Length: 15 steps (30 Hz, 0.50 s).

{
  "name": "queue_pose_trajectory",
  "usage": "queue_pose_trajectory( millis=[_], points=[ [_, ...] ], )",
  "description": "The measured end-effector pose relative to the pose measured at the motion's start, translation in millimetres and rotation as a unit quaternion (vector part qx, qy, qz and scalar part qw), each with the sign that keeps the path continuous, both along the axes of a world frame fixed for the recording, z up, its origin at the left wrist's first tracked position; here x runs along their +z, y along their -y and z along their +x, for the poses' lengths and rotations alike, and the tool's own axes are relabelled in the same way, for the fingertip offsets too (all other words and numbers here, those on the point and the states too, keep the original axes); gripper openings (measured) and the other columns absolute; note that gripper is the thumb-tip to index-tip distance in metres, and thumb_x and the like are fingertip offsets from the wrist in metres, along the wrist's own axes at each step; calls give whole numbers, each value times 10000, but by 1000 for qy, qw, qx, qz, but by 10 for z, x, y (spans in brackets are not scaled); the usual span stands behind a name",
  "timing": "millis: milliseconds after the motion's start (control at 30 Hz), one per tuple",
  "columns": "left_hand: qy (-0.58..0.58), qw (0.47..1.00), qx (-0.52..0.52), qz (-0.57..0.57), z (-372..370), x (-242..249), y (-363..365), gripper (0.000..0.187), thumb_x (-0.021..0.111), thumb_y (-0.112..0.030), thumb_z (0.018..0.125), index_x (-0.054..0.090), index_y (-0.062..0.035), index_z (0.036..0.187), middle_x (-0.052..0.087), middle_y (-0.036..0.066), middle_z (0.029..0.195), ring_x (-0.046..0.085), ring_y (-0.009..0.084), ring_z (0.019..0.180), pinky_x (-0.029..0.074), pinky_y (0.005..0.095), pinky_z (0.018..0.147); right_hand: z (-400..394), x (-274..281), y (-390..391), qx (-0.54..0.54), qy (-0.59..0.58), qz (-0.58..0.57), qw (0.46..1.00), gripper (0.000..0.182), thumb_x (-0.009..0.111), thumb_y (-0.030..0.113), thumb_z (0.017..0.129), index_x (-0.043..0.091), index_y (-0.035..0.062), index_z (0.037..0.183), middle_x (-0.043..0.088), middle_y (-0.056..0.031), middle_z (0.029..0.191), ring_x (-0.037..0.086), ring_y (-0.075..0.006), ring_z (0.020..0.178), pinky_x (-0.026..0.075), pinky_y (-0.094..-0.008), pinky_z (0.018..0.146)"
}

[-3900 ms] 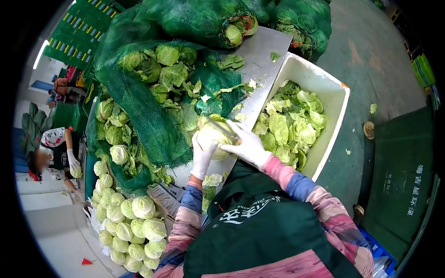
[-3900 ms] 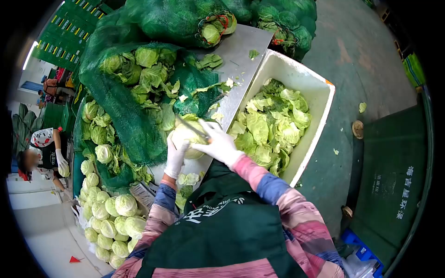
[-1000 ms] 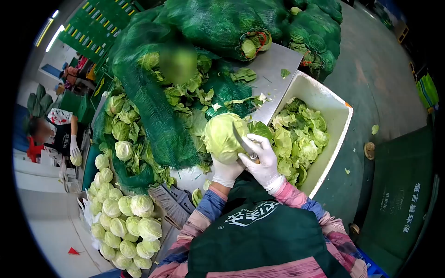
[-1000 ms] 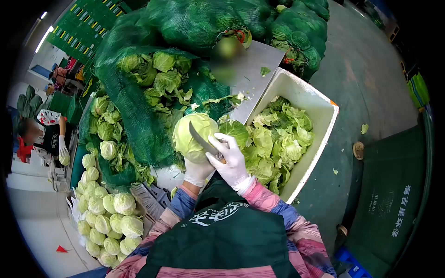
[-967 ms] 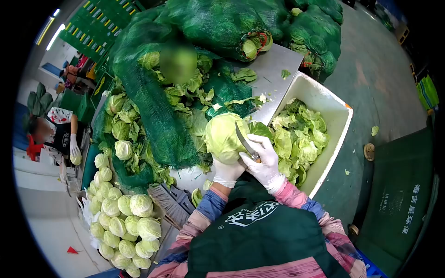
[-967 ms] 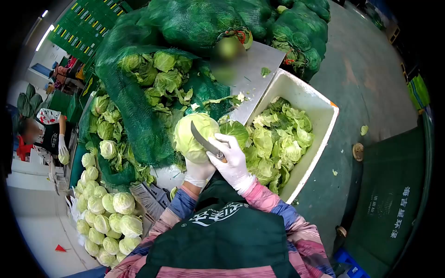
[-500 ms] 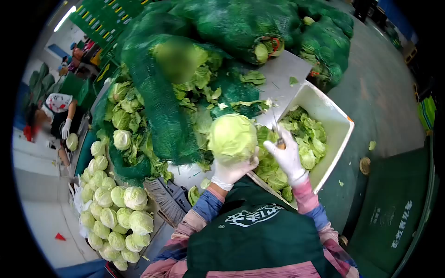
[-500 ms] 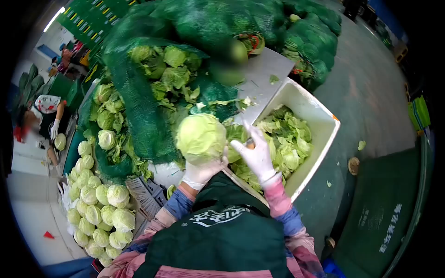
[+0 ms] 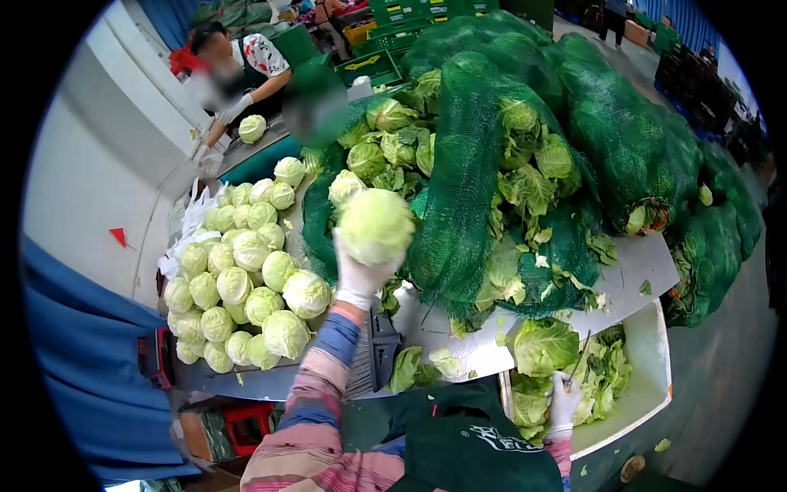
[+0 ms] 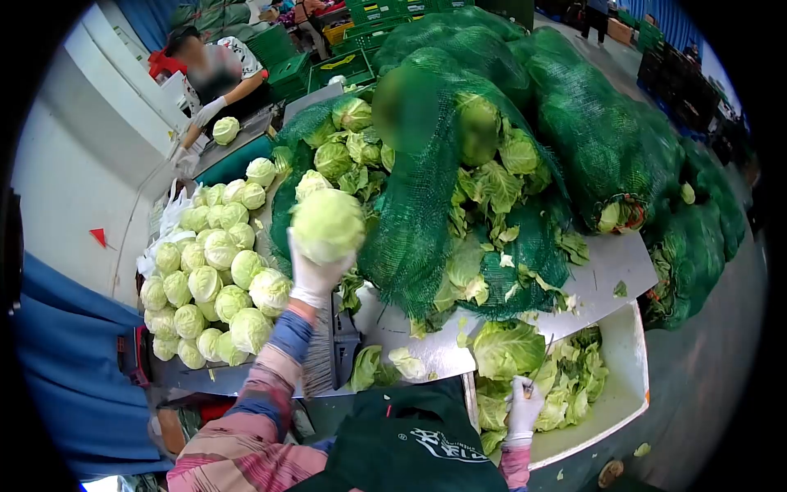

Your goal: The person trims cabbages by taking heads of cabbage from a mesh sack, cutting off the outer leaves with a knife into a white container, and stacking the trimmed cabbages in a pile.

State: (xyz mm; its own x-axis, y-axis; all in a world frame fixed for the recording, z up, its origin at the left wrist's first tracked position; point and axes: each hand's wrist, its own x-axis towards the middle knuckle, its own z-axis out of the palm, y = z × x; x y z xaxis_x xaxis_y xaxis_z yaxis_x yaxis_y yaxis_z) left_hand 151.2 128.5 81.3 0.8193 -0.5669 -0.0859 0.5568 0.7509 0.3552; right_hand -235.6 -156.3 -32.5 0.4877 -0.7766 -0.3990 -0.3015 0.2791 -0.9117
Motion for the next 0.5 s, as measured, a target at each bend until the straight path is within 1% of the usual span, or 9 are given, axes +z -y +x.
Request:
queue_pose_trajectory(
  millis=[33, 67, 100, 233, 300, 367, 433, 467, 500],
  points=[
    [-68, 994, 84, 17, 280, 43, -239, 738, 560, -592, 847, 340, -179, 1416, 366, 145, 1435, 401, 302, 1301, 437, 483, 1000, 59, -43, 0, 2, 5, 9, 1000, 90, 655, 121, 897, 634, 33, 905, 599, -14, 680, 494, -58, 444, 325, -190, 375],
    [37, 987, 125, 94, 327, -60, -273, 743, 564, -589, 844, 338, -168, 1412, 392, 146, 1397, 428, 303, 1265, 450, 475, 994, 82, -52, -34, 18, 7, 25, 1000, 87, 654, 112, 896, 635, 29, 913, 604, -17, 689, 499, -58, 449, 333, -186, 379],
    [38, 984, 139, 105, 462, -137, -357, 722, 567, -585, 844, 357, -178, 1402, 404, 136, 1394, 431, 307, 1261, 453, 488, 985, 150, -48, -93, 40, 18, 13, 999, 91, 653, 107, 895, 638, 22, 924, 605, -16, 691, 506, -60, 457, 344, -186, 390],
    [-170, 951, 250, 66, 1243, -552, -1119, 640, 577, -568, 843, 432, -217, 1358, 453, 96, 1386, 442, 320, 1245, 465, 539, 947, 223, -127, -101, 37, 11, -8, 999, 117, 649, 109, 892, 640, 6, 948, 606, -18, 683, 511, -66, 458, 357, -198, 409],
    [-177, 922, 333, 88, 1379, -719, -1497, 601, 581, -559, 842, 469, -237, 1337, 478, 76, 1382, 448, 327, 1237, 472, 564, 929, 303, -111, -152, 71, 11, -13, 997, 130, 651, 123, 893, 640, 8, 951, 612, -22, 675, 508, -66, 449, 350, -197, 394],
    [-121, 890, 409, 160, 1416, -776, -1472, 538, 507, -502, 916, 423, -255, 1387, 428, 30, 1434, 420, 319, 1270, 469, 546, 938, 358, -86, -178, 86, -9, 2, 996, 132, 649, 119, 891, 645, 4, 957, 622, -20, 689, 535, -69, 472, 369, -200, 402],
    [-159, 900, 375, 159, 1594, -663, -1056, 583, 515, -466, 929, 397, -142, 1399, 403, 149, 1436, 398, 341, 1304, 436, 532, 999, 392, -142, -185, 59, -6, 3, 998, 133, 646, 115, 891, 646, 1, 960, 628, -21, 698, 546, -71, 480, 381, -200, 408],
    [-227, 890, 368, 149, 1346, -188, -680, 608, 518, -452, 936, 384, -82, 1399, 393, 200, 1429, 396, 350, 1309, 412, 525, 1036, 435, -133, -203, 88, -6, 1, 996, 154, 643, 110, 891, 645, -10, 987, 632, -22, 709, 556, -75, 490, 394, -199, 417],
    [-97, 968, 210, 97, 1115, 71, -159, 617, 508, -436, 949, 369, -28, 1389, 392, 237, 1413, 399, 354, 1310, 384, 512, 1066, 475, -138, -240, 107, -7, 0, 994, 177, 641, 106, 892, 644, -22, 1013, 636, -23, 720, 566, -79, 499, 406, -198, 426]
  ],
)
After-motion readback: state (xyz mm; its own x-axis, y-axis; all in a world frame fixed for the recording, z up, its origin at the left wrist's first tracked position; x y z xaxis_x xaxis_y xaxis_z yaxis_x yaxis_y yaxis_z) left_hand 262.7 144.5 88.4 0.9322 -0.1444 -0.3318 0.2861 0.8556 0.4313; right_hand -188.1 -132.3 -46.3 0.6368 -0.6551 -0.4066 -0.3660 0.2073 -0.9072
